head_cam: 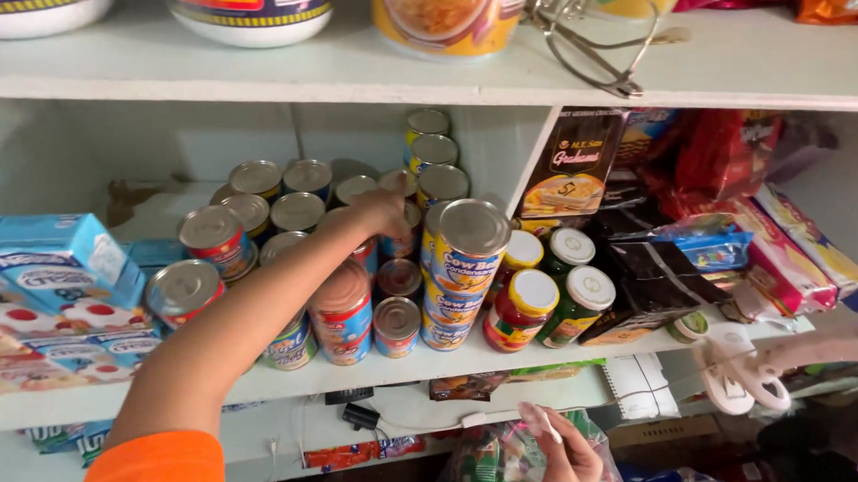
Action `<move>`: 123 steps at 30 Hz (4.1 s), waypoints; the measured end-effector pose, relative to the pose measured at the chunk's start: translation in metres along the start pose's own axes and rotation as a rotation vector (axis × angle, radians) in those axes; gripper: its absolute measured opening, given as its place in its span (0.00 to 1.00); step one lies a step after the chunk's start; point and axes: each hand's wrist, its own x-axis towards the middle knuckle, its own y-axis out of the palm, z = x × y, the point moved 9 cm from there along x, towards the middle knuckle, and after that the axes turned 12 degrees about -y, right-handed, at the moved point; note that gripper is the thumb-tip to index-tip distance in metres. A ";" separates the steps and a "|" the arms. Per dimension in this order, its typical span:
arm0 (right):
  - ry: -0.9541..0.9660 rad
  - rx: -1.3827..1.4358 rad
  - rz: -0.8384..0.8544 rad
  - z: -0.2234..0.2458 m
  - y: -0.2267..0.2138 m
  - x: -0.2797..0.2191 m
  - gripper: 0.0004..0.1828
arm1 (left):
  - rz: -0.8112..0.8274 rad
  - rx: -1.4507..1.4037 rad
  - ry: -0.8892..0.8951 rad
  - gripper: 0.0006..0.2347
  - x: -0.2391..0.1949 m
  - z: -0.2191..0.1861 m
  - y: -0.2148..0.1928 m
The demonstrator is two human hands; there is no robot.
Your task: Wiping the tops of various canned goods with a cloth to clean them while they are on a storage shelf.
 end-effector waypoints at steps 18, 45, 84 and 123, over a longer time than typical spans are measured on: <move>0.011 0.030 -0.126 -0.027 -0.034 -0.001 0.09 | -0.386 -0.337 0.135 0.59 -0.069 0.038 -0.084; -0.634 0.545 0.383 0.134 0.149 -0.050 0.09 | -1.552 -0.619 0.719 0.28 -0.357 0.144 0.022; -1.605 -0.109 0.467 0.227 0.173 -0.167 0.18 | -1.796 -0.782 0.466 0.15 -0.367 0.124 0.009; -1.693 0.045 0.754 0.255 0.190 -0.166 0.09 | -1.701 -0.709 0.552 0.15 -0.356 0.108 0.012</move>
